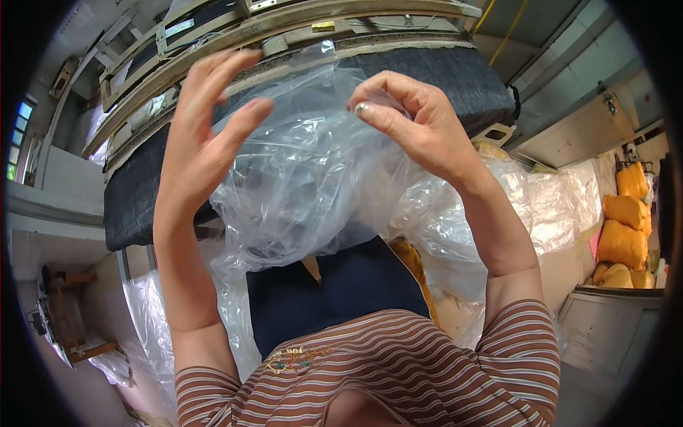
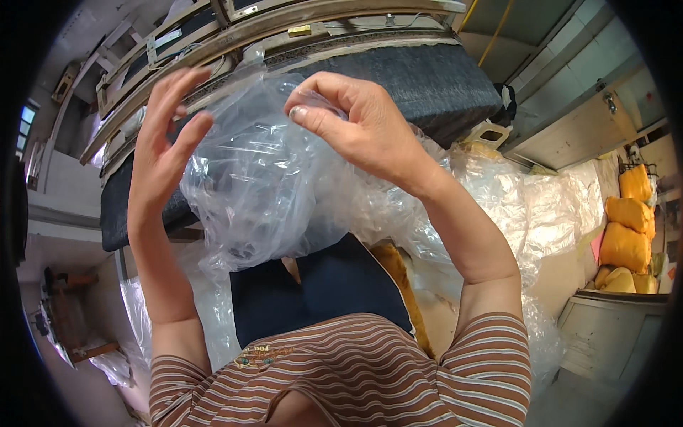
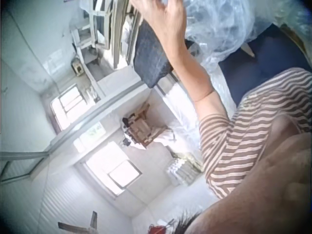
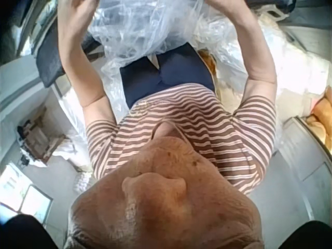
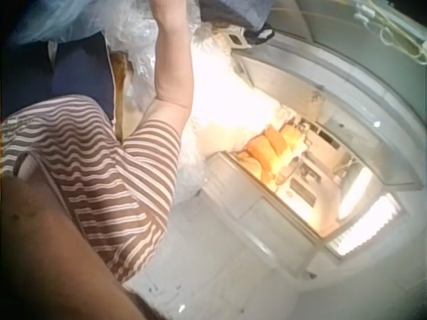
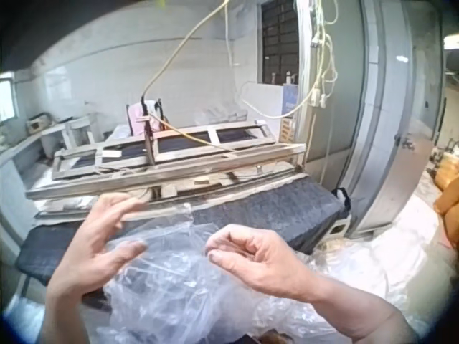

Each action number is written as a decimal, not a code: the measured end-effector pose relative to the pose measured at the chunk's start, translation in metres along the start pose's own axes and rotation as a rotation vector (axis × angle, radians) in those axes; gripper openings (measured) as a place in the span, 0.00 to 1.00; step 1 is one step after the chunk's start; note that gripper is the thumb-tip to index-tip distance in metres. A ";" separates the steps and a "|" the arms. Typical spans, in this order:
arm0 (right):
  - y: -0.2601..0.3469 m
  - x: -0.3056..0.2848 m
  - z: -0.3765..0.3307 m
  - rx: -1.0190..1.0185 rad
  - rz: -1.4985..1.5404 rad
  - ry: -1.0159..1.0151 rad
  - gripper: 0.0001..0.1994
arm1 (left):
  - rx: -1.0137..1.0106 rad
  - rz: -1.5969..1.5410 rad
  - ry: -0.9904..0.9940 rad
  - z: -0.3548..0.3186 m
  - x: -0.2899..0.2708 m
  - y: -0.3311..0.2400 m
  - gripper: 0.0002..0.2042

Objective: The person wraps a large, curved piece of furniture with a clear plastic sheet. They repeatedly pull, smooth, and tuck the plastic around the object's contours to ensure full coverage. The task is performed by hand without visible tools.

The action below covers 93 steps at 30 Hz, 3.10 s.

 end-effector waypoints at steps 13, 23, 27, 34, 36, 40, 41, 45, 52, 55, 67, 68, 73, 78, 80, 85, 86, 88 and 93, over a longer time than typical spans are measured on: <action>0.022 0.011 -0.052 0.237 0.348 0.196 0.15 | -0.178 -0.546 0.168 -0.022 0.036 -0.047 0.07; 0.035 0.022 -0.066 0.190 0.334 0.171 0.18 | 0.202 -0.221 -0.086 -0.036 0.000 -0.065 0.09; 0.043 0.002 -0.055 -0.183 0.024 -0.127 0.15 | 0.215 -0.167 -0.193 -0.041 -0.019 -0.074 0.07; 0.023 0.018 -0.074 -0.028 -0.082 0.027 0.05 | 0.155 -0.215 -0.258 -0.054 -0.048 -0.071 0.06; 0.025 0.022 -0.079 -0.068 -0.093 0.084 0.04 | 0.167 -0.266 -0.303 -0.058 -0.059 -0.065 0.06; 0.006 0.021 -0.106 -0.060 -0.384 0.317 0.04 | -0.108 -0.566 -0.358 -0.058 -0.117 -0.031 0.10; -0.013 0.022 -0.112 -0.092 -0.492 0.341 0.05 | -0.142 -0.540 -0.441 -0.061 -0.151 -0.027 0.10; -0.126 -0.042 -0.187 0.049 -0.934 0.531 0.10 | -0.194 -0.275 -0.913 -0.057 -0.260 0.026 0.12; -0.252 -0.402 -0.407 0.756 -1.875 0.846 0.11 | -0.171 0.502 -0.578 -0.099 -0.334 0.253 0.15; -0.180 -0.527 -0.422 0.935 -2.165 0.633 0.09 | -0.313 0.731 -0.494 -0.147 -0.327 0.334 0.18; 0.077 -0.412 0.068 -1.035 -1.058 -1.462 0.14 | -1.033 0.986 -0.177 -0.236 -0.377 0.472 0.20; 0.076 -0.359 0.075 -1.128 -1.141 -1.401 0.15 | -1.010 1.019 -0.003 -0.236 -0.358 0.476 0.20; -0.136 -0.282 0.038 -0.360 -1.272 -0.243 0.22 | -0.695 1.232 -0.138 -0.261 -0.372 0.481 0.21; -0.232 -0.306 0.058 -0.030 -1.115 -0.273 0.24 | -0.569 1.274 0.014 -0.248 -0.420 0.482 0.21; -0.246 -0.296 0.084 -0.065 -1.164 -0.274 0.25 | -0.824 1.418 -0.045 -0.263 -0.404 0.497 0.22; -0.262 -0.359 0.084 0.318 -0.924 -0.199 0.27 | -0.769 1.121 -0.318 -0.203 -0.331 0.467 0.22; -0.277 -0.339 0.084 0.601 -0.549 -0.249 0.28 | -0.717 1.166 -0.370 -0.205 -0.344 0.457 0.21; -0.291 -0.339 0.100 0.518 -0.820 -0.209 0.27 | -0.345 0.899 -0.717 -0.179 -0.299 0.441 0.18; -0.186 -0.211 0.149 -0.398 -1.801 -0.177 0.18 | -0.547 0.637 -0.805 -0.217 -0.317 0.445 0.13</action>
Point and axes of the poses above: each hand's wrist, its own z-axis towards the middle knuckle, its own x-axis out of the palm, y = z × x, the point moved 6 cm from there along z, towards the middle knuckle, and after that the axes turned 15 degrees about -y, right-handed, at the moved point
